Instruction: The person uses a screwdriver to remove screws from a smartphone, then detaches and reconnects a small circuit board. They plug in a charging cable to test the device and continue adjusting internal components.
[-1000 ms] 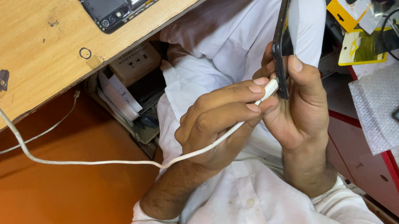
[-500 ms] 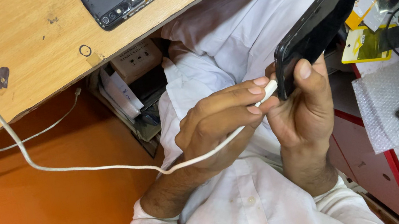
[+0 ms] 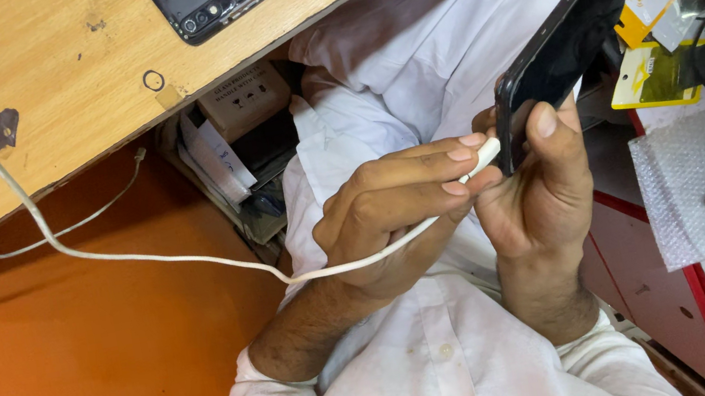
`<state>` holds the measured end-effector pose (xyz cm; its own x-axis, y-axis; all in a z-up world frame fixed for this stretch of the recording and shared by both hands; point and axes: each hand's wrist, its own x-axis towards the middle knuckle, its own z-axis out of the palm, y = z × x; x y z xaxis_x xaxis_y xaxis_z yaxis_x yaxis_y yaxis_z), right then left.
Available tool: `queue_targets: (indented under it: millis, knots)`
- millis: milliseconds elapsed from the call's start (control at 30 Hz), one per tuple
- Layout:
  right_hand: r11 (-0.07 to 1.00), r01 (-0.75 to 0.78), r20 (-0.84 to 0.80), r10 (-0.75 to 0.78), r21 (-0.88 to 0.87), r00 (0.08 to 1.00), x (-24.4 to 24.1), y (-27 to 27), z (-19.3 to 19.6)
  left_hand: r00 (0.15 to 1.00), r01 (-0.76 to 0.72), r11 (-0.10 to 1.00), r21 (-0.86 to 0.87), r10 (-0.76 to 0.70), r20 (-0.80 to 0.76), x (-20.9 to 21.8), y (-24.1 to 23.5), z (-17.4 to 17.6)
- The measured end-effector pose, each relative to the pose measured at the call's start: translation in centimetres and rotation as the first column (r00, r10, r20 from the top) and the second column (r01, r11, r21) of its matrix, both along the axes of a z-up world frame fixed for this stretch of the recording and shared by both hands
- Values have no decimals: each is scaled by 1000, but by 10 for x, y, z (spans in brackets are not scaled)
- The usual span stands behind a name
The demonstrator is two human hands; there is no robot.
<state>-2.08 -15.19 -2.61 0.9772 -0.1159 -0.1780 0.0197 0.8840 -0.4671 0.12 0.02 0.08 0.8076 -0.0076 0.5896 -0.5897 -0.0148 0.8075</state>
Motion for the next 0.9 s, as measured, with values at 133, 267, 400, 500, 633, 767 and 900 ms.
queue_targets:
  millis: [133,267,400,500,633,767,900]
  knots:
    - [997,5,70,0,-76,998,-2,1,-3,999,38,999,-5,-38,0,2,3,-3]
    - [979,72,22,-69,-191,997,-3,3,-2,999,35,999,-33,-36,-27,2,2,-9]
    - [961,145,22,-144,-238,989,-1,10,1,982,90,977,-194,-120,-148,0,0,-18]
    - [925,215,119,-187,-313,975,2,10,-1,935,110,872,-477,-254,-247,-2,-10,-25]
    - [824,321,208,-250,-467,946,5,9,-11,717,6,768,-641,-450,-533,-12,-14,-36]
    - [650,350,227,-268,-674,936,3,1,-16,676,291,947,-138,-306,-670,-37,-1,-32]
    - [626,286,206,-200,-725,958,-2,-2,-18,999,-12,922,387,26,-31,-37,20,-19]
